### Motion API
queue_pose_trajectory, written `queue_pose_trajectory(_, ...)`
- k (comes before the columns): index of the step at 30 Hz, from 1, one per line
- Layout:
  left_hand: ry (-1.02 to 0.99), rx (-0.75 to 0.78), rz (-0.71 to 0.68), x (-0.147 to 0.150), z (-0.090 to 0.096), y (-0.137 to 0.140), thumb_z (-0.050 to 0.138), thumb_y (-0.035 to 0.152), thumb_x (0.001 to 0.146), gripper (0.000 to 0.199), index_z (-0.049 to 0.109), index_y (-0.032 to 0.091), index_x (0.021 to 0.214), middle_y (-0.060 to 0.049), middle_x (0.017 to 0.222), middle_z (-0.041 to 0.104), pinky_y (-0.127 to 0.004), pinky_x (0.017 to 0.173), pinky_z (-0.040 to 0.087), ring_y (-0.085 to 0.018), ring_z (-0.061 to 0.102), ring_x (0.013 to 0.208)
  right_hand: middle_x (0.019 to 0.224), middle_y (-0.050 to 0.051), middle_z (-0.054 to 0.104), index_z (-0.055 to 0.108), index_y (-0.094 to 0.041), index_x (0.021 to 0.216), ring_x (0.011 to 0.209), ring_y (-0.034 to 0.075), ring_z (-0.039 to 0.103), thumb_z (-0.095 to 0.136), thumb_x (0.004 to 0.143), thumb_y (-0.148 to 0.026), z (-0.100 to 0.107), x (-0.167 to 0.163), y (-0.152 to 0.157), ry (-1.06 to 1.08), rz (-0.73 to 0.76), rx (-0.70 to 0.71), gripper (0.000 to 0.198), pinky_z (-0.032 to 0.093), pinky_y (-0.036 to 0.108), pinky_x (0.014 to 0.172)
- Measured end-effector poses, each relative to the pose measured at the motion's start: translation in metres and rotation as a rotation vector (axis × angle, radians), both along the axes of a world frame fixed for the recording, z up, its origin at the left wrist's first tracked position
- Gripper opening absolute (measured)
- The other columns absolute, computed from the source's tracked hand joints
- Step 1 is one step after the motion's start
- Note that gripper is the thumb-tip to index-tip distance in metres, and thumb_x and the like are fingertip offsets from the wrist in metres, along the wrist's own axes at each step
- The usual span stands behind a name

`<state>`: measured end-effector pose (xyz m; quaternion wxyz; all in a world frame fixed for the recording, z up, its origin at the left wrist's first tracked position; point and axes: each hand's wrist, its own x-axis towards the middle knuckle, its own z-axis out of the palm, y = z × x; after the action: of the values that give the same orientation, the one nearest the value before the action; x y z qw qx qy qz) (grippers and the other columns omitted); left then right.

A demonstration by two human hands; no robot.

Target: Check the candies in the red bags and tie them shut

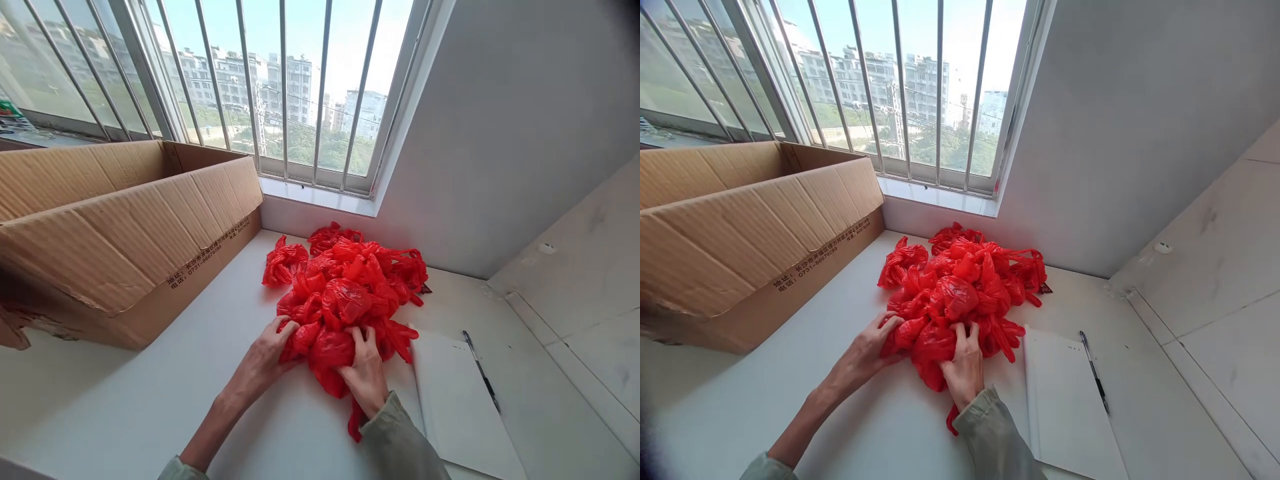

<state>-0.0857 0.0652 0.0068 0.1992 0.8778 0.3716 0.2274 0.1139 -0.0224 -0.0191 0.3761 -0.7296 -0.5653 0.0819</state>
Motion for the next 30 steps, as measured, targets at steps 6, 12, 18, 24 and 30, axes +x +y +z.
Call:
queue_pose_trajectory(6, -0.043, 0.121, 0.185, 0.003, 0.004, 0.080, 0.049, 0.009, 0.068, 0.033, 0.052, 0.021, 0.098, -0.006, 0.107, 0.053, -0.032, 0.082, 0.051, -0.023, 0.059, 0.095, 0.105, 0.008, 0.051, 0.056, -0.019, 0.099, 0.090, 0.020, 0.059, 0.055, 0.079, -0.018, 0.018, -0.025, 0.078, -0.069, -0.009, 0.012, 0.020, 0.051, 0.032, 0.080)
queue_pose_trajectory(12, 0.024, 0.162, 0.364, 0.012, -0.008, 0.128, 0.048, 0.008, 0.074, 0.039, 0.051, 0.013, 0.112, -0.016, 0.116, 0.049, -0.050, 0.097, 0.045, -0.032, 0.049, 0.114, 0.117, 0.012, 0.054, 0.055, -0.018, 0.108, 0.107, 0.025, 0.055, 0.062, 0.076, -0.012, 0.003, -0.043, 0.120, -0.142, 0.127, -0.071, 0.033, 0.048, 0.036, 0.089)
queue_pose_trajectory(18, 0.169, 0.203, 0.229, 0.003, 0.014, 0.083, 0.056, 0.006, 0.071, 0.070, 0.042, 0.025, 0.137, -0.016, 0.152, 0.019, -0.074, 0.103, 0.023, -0.046, 0.005, 0.141, 0.125, 0.004, 0.056, 0.043, -0.022, 0.132, 0.102, 0.015, 0.060, 0.066, 0.078, -0.023, 0.019, -0.017, 0.085, -0.092, 0.284, -0.066, 0.059, 0.050, 0.025, 0.087)
queue_pose_trajectory(24, 0.192, 0.314, -0.079, 0.020, -0.001, 0.018, 0.071, 0.011, 0.072, 0.066, 0.050, 0.026, 0.133, -0.015, 0.153, 0.020, -0.063, 0.109, 0.027, -0.043, 0.014, 0.141, 0.101, 0.004, 0.067, 0.062, -0.021, 0.107, 0.092, 0.019, 0.063, 0.053, 0.086, -0.014, 0.014, 0.015, 0.018, -0.068, 0.225, -0.107, 0.024, 0.051, 0.030, 0.081)
queue_pose_trajectory(30, 0.014, 0.239, 0.199, 0.022, -0.029, 0.009, 0.065, 0.005, 0.072, 0.055, 0.056, 0.020, 0.125, -0.016, 0.150, 0.020, -0.058, 0.110, 0.031, -0.043, 0.024, 0.137, 0.111, 0.009, 0.064, 0.060, -0.018, 0.116, 0.103, 0.025, 0.056, 0.053, 0.087, -0.015, 0.003, 0.006, 0.008, -0.109, 0.123, -0.072, 0.030, 0.049, 0.039, 0.087)
